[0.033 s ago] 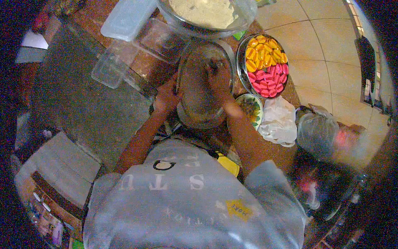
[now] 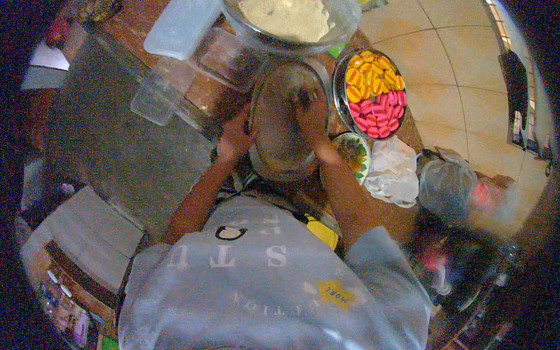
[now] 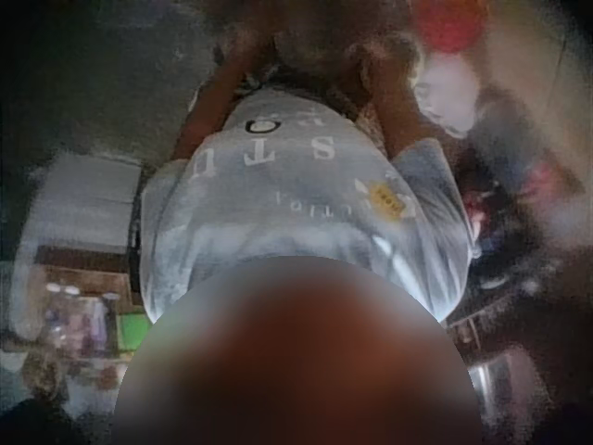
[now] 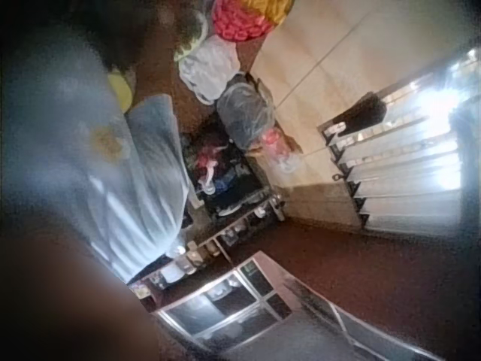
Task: The person scoops dough from a bowl, flattens it on a metal tray, and places it onto a plate. They then pick up a yellow filling and wrap the dough around it to form a small sweet. The process is repeated multiple times.
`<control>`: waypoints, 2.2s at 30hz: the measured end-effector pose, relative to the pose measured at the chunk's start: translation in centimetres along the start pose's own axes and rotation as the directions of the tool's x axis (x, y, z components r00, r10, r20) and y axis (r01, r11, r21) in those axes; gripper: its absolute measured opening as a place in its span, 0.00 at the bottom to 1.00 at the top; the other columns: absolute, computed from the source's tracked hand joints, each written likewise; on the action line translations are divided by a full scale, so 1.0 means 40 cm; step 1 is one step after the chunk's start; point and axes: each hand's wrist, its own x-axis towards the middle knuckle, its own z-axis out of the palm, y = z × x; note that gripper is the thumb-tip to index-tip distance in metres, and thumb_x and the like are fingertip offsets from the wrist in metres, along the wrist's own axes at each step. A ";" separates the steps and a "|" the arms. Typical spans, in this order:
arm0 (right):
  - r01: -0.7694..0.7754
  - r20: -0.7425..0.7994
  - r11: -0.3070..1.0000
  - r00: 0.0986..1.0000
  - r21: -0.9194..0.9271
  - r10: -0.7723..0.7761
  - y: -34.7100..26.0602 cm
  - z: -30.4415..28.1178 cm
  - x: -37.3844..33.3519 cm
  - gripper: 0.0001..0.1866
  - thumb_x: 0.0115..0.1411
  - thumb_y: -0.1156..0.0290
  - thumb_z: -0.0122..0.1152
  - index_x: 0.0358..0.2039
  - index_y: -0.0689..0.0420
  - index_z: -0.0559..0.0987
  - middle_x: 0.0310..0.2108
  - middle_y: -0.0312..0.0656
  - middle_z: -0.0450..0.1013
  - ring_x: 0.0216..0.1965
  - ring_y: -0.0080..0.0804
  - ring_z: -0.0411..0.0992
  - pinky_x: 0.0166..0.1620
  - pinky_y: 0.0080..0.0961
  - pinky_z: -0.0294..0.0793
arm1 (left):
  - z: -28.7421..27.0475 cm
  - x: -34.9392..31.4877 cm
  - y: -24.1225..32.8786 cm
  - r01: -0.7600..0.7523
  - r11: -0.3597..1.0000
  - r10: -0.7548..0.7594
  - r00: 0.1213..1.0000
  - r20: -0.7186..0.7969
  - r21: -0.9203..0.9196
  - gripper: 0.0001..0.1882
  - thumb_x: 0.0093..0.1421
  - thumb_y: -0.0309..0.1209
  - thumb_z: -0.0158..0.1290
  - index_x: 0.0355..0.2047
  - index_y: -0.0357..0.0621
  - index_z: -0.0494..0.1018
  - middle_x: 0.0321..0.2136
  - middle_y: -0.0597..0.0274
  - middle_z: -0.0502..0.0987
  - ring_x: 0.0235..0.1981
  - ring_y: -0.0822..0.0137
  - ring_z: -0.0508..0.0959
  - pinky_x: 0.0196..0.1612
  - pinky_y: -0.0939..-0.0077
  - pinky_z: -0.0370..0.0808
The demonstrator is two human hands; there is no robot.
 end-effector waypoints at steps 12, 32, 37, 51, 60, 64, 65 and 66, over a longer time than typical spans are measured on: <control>-0.119 -0.157 0.948 0.973 0.294 0.171 0.012 0.044 0.012 0.23 0.47 0.60 0.75 0.36 0.63 0.76 0.39 0.53 0.73 0.41 0.52 0.73 0.45 0.40 0.72 | 0.007 0.018 -0.002 -0.148 0.987 0.151 0.988 -0.045 0.059 0.31 0.54 0.32 0.54 0.59 0.35 0.63 0.42 0.37 0.76 0.43 0.42 0.77 0.46 0.55 0.75; -0.137 0.396 0.946 0.918 0.295 0.009 -0.018 -0.082 0.051 0.31 0.46 0.73 0.72 0.53 0.57 0.73 0.50 0.46 0.74 0.52 0.43 0.71 0.54 0.34 0.70 | 0.027 0.021 -0.041 -0.253 0.959 0.272 0.947 -0.173 0.126 0.29 0.56 0.33 0.53 0.58 0.36 0.63 0.39 0.37 0.77 0.39 0.40 0.78 0.44 0.52 0.75; 0.207 0.315 0.963 0.915 0.173 -0.253 -0.016 -0.071 -0.125 0.30 0.46 0.75 0.72 0.51 0.57 0.74 0.46 0.47 0.76 0.48 0.41 0.75 0.53 0.32 0.72 | 0.030 0.022 -0.043 -0.249 0.957 0.273 0.946 -0.178 0.146 0.29 0.57 0.32 0.53 0.59 0.38 0.63 0.39 0.38 0.77 0.39 0.40 0.78 0.43 0.52 0.75; -0.137 0.188 0.928 0.979 0.346 0.075 0.004 -0.078 -0.138 0.25 0.45 0.68 0.75 0.43 0.58 0.74 0.40 0.49 0.74 0.44 0.43 0.74 0.49 0.35 0.72 | 0.031 0.012 -0.047 -0.254 0.953 0.282 0.944 -0.174 0.165 0.31 0.53 0.28 0.54 0.59 0.40 0.62 0.39 0.39 0.77 0.40 0.39 0.77 0.43 0.52 0.75; -0.208 0.060 0.978 0.977 0.020 0.206 0.006 -0.038 0.049 0.31 0.42 0.56 0.77 0.41 0.63 0.75 0.40 0.53 0.74 0.42 0.55 0.72 0.47 0.42 0.71 | 0.008 0.019 -0.014 -0.249 0.966 0.255 0.960 -0.115 0.069 0.30 0.55 0.30 0.53 0.59 0.41 0.63 0.40 0.38 0.77 0.42 0.40 0.77 0.45 0.53 0.75; 0.035 0.122 0.991 0.992 -0.126 -0.020 -0.006 -0.089 0.080 0.28 0.46 0.62 0.74 0.44 0.62 0.74 0.44 0.53 0.73 0.47 0.50 0.70 0.49 0.42 0.70 | 0.010 0.019 -0.021 -0.250 0.967 0.255 0.957 -0.136 0.053 0.30 0.54 0.30 0.53 0.58 0.41 0.63 0.40 0.38 0.77 0.42 0.40 0.77 0.44 0.53 0.75; 0.046 0.161 0.996 0.986 -0.072 -0.034 0.009 -0.101 0.086 0.26 0.47 0.67 0.74 0.45 0.62 0.74 0.47 0.52 0.72 0.50 0.46 0.69 0.52 0.40 0.68 | 0.008 0.019 -0.017 -0.251 0.966 0.256 0.957 -0.135 0.057 0.30 0.54 0.30 0.53 0.58 0.41 0.63 0.40 0.38 0.77 0.42 0.40 0.77 0.45 0.53 0.75; 0.054 0.199 0.998 0.979 -0.017 -0.050 0.022 -0.112 0.091 0.25 0.48 0.71 0.73 0.46 0.62 0.74 0.49 0.51 0.72 0.54 0.42 0.68 0.54 0.39 0.67 | 0.007 0.020 -0.013 -0.251 0.966 0.258 0.957 -0.134 0.061 0.30 0.54 0.30 0.54 0.58 0.40 0.64 0.40 0.38 0.77 0.42 0.41 0.77 0.45 0.53 0.75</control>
